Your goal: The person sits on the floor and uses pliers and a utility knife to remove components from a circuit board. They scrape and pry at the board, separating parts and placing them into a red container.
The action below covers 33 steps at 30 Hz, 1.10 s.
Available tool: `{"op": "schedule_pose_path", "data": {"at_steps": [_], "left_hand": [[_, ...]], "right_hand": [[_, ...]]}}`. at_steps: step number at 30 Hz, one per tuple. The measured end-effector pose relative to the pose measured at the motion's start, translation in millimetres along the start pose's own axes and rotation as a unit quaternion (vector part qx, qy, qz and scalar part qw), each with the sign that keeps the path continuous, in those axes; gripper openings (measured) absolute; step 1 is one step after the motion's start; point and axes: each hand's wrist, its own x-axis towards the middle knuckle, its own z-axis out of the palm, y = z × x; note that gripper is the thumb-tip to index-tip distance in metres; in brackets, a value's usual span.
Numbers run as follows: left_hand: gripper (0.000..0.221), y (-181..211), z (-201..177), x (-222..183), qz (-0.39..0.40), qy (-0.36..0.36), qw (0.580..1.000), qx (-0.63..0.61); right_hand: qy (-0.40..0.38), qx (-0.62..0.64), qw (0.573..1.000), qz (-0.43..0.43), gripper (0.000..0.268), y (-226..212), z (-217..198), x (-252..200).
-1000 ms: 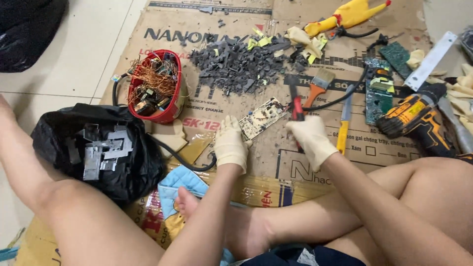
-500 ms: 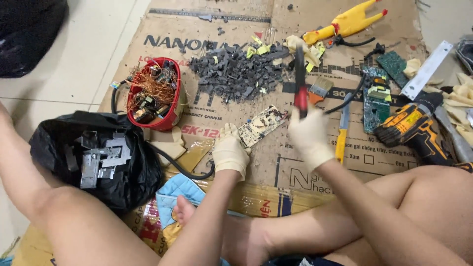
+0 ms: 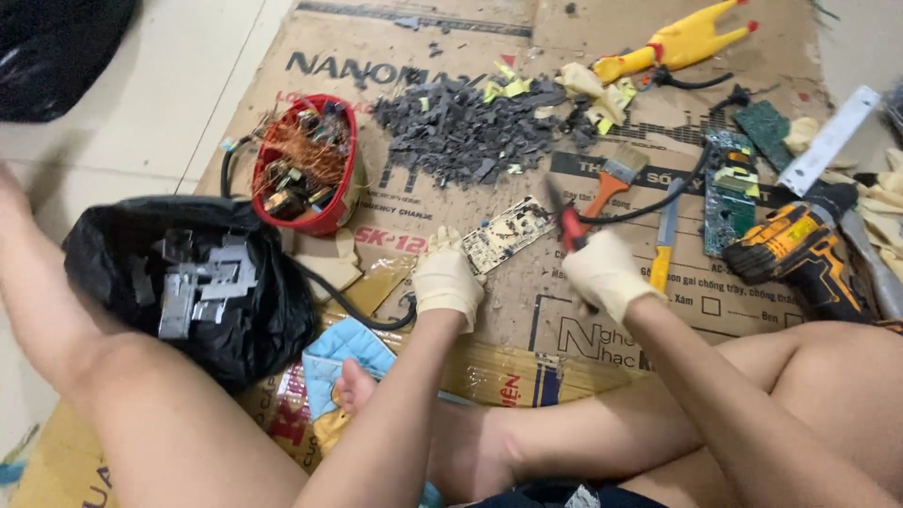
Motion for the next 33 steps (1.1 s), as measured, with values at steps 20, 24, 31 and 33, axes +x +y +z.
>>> {"op": "schedule_pose_path", "data": {"at_steps": [20,24,31,33], "left_hand": [[0.07,5,-17,-6,0.003,-0.007,1.0,0.001],[0.08,4,-5,-1,0.006,0.008,1.0,-0.002],[0.097,1,3,1,0.009,-0.026,1.0,0.005],[0.097,2,5,2,0.008,-0.03,1.0,0.006]], "right_hand": [[0.116,0.041,0.991,-0.052,0.027,-6,5,3],[0.039,-0.021,0.999,-0.02,0.028,11,15,11],[0.016,-0.034,0.999,-0.009,0.028,12,17,8],[0.007,-0.061,0.998,-0.006,0.025,5,5,3]]}}
